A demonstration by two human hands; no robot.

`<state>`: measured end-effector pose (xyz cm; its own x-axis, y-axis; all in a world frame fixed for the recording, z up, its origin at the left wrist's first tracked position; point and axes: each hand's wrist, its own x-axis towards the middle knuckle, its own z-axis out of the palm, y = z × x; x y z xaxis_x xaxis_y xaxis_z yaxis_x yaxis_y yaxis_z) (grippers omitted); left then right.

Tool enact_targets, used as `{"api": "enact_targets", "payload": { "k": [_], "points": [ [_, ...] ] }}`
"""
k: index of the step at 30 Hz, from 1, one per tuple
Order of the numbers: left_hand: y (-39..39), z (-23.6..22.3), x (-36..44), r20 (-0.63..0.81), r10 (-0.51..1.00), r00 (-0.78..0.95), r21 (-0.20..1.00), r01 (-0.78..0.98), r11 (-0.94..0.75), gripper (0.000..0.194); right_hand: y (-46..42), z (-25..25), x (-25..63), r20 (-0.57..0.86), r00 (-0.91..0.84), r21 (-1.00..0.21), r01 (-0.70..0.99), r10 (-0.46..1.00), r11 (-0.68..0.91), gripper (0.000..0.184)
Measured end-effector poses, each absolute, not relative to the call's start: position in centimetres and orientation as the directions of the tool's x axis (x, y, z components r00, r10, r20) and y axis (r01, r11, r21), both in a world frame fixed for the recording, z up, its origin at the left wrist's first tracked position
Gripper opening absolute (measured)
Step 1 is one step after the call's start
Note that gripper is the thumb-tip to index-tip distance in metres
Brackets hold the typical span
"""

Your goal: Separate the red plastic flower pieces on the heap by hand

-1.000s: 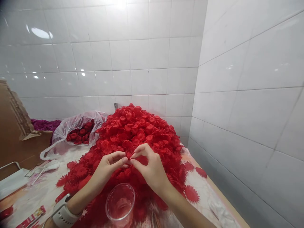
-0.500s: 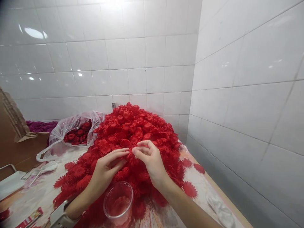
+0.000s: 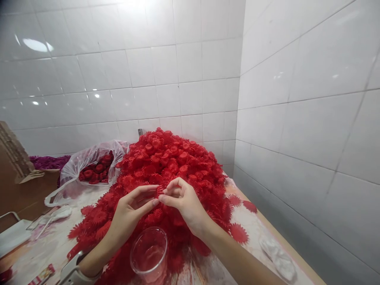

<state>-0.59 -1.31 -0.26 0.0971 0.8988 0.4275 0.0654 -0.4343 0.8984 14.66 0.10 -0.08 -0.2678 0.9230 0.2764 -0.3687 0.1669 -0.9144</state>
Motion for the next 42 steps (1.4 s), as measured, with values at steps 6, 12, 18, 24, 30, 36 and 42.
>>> {"api": "enact_targets", "payload": {
  "k": [6,12,18,24,30,36,42],
  "points": [
    [-1.3,-0.2,-0.7,0.469,0.882,0.047,0.878,0.08,-0.471,0.027,0.1,0.0,14.8,0.278,-0.266,-0.92,-0.349,0.923,0.176,0.031],
    [-1.4,-0.3,-0.8,0.522,0.85,0.076,0.833,0.168,-0.527,0.026,0.2,-0.1,14.9,0.31,-0.251,-0.911,-0.355,0.917,0.211,0.03],
    [-1.8,0.3,-0.4,0.431,0.902,-0.012,0.894,0.143,-0.425,0.015,0.0,0.0,14.9,0.344,-0.206,-0.907,-0.323,0.916,0.268,0.03],
    [-1.9,0.7,-0.2,0.3,0.953,0.034,0.952,0.045,-0.301,0.015,-0.4,0.0,14.6,0.418,-0.22,-0.903,-0.21,0.882,0.376,0.03],
    [-1.5,0.5,-0.4,0.244,0.97,-0.002,0.97,-0.018,-0.244,0.018,-0.6,0.1,14.6,0.46,-0.263,-0.888,-0.137,0.848,0.439,0.021],
    [-1.1,0.2,-0.6,0.354,0.935,-0.011,0.934,0.061,-0.353,0.016,-0.6,0.4,14.8,0.479,-0.163,-0.878,-0.09,0.862,0.471,0.017],
    [-0.7,0.1,-0.6,0.339,0.94,0.023,0.94,0.026,-0.34,0.018,-0.7,0.8,14.9,0.469,-0.147,-0.882,-0.136,0.871,0.452,0.017]
  ]
}}
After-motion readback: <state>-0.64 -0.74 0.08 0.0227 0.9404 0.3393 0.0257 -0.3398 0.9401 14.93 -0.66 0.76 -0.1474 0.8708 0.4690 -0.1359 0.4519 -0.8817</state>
